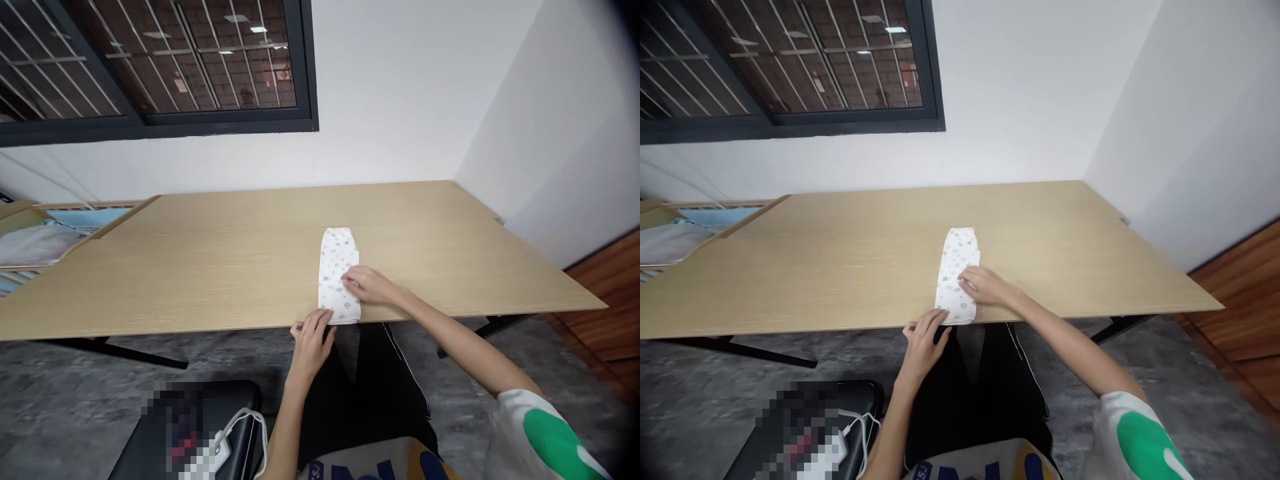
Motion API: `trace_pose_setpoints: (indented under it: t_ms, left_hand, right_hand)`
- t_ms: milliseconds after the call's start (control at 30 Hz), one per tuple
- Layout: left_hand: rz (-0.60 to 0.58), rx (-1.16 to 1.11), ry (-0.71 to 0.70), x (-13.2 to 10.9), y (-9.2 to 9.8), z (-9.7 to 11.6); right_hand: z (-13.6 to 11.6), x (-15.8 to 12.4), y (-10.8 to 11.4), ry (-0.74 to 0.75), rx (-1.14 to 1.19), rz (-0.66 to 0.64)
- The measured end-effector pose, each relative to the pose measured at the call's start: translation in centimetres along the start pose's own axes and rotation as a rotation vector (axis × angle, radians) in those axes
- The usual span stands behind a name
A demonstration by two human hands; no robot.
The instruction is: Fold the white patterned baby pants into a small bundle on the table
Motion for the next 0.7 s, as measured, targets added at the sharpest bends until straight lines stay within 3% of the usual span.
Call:
trace_pose_setpoints:
  t_ms: [167,333,567,700]
  left_hand:
    - [-0.083,-0.037,-0.069,0.0,0.2,-0.9]
    - [-0.041,-0.113,-0.122,0.0,1.1,-0.3]
    - [0.141,-0.301,-0.141,0.0,3.9,0.7]
    - [0.305,-0.388,-0.047,1.0,5.0,1.1]
  right_hand:
    - [-3.2,-6.7,-2.8,0.048,-0.079,-0.029]
    - [-4.0,-9.1,-3.7,0.065,-0.225,-0.003]
    - [-7.3,-10.0,-1.0,-0.035,-0.092,-0.067]
    - [-8.8,-9.0,1.8,-0.091,0.111,0.005]
Point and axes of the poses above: each hand's wrist, its own x-axis towards the middle knuckle, its own y-axis out of the back of the hand, z = x × y, the point moved 3 cm from there along x, towards the middle knuckle, and after that the axes turned 13 degrees about x, right-handed, at the moved point
